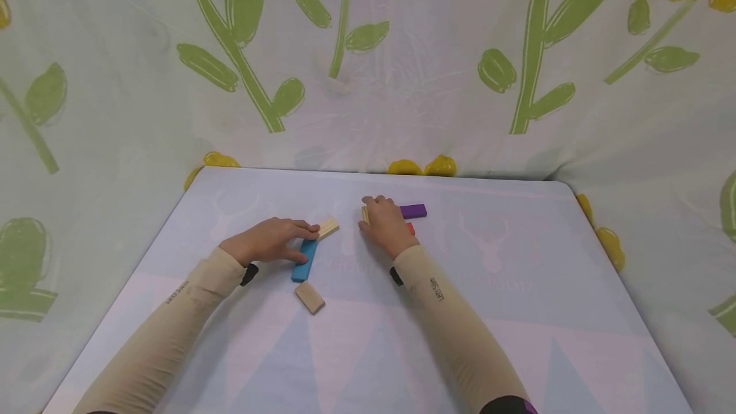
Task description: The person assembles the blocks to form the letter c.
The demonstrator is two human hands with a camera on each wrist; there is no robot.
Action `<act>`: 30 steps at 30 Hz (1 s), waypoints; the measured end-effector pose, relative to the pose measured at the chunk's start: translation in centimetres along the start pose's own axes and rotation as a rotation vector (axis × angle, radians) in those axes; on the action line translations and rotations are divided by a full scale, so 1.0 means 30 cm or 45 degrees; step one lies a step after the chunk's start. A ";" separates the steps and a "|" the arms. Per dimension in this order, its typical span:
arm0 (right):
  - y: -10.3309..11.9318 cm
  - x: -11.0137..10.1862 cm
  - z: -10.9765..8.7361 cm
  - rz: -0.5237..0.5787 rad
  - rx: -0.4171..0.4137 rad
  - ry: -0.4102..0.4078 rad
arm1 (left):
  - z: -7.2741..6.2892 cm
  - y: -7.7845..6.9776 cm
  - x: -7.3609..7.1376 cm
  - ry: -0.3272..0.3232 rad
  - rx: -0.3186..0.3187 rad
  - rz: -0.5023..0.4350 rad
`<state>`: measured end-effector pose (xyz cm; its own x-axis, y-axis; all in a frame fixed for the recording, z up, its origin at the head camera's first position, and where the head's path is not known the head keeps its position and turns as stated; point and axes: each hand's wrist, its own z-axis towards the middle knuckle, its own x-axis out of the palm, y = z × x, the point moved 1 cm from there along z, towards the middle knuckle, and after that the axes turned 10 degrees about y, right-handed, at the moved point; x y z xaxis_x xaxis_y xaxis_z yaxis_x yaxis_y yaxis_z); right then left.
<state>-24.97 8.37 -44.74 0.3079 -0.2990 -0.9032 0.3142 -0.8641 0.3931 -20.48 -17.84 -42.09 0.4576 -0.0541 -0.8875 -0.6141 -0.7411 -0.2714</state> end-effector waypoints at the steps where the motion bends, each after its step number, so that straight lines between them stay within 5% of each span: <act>1: 0.001 0.000 0.002 -0.004 0.002 -0.002 | -0.001 0.001 0.001 0.000 -0.001 -0.002; 30: 0.019 0.003 0.031 -0.006 0.097 0.042 | 0.004 0.005 0.001 0.028 -0.028 -0.003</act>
<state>-25.59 7.48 -44.75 0.3362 -0.2821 -0.8985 0.2467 -0.8944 0.3731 -20.64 -17.87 -42.21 0.4732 -0.0668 -0.8784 -0.5988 -0.7558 -0.2651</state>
